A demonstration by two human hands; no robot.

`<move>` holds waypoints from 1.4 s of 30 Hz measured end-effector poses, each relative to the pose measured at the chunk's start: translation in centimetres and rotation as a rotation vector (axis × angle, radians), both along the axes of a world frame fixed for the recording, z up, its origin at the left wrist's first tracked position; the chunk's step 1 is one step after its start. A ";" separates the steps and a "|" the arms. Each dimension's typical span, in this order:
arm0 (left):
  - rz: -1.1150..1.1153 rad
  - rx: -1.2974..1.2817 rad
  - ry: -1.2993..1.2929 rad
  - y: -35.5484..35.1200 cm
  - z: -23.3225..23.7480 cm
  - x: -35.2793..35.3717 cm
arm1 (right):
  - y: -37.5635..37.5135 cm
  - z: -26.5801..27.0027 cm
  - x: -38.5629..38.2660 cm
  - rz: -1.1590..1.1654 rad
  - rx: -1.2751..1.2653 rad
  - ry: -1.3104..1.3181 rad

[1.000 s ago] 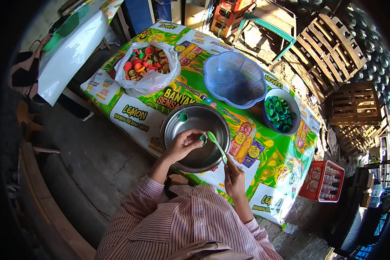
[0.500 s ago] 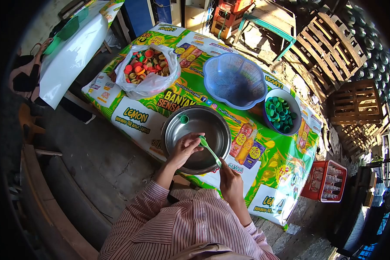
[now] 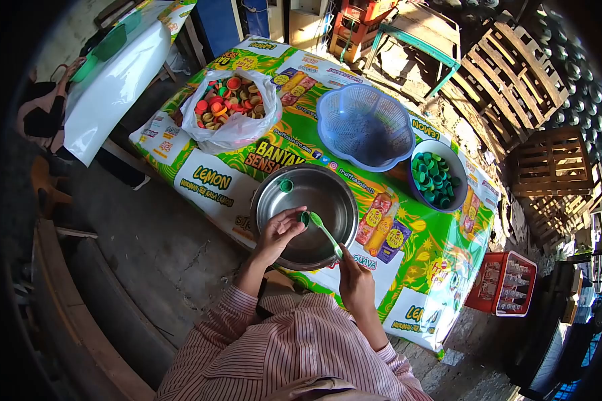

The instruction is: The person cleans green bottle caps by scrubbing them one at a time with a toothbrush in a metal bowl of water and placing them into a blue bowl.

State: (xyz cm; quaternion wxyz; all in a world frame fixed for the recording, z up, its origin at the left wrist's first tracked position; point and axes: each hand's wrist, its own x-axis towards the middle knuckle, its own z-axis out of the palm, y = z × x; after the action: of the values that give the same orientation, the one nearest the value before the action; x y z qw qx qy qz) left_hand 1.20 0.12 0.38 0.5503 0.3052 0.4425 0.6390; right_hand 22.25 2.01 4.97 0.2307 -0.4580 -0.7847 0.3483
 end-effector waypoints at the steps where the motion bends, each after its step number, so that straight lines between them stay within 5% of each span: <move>1: 0.001 0.002 0.001 0.0 0.2 0.0 | -0.1 0.0 0.0 0.001 0.002 0.001; 16: 0.049 0.059 -0.029 0.0 0.1 0.2 | -0.6 -0.5 0.0 0.011 -0.036 0.140; 42: 0.061 -0.065 -0.132 0.3 0.4 1.4 | -0.3 0.1 -0.2 -0.044 0.021 -0.050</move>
State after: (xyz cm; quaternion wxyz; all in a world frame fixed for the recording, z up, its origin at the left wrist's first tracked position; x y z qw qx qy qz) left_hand 2.56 0.41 0.76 0.5682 0.2309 0.4346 0.6595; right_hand 22.02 1.74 5.05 0.2236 -0.4811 -0.7836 0.3232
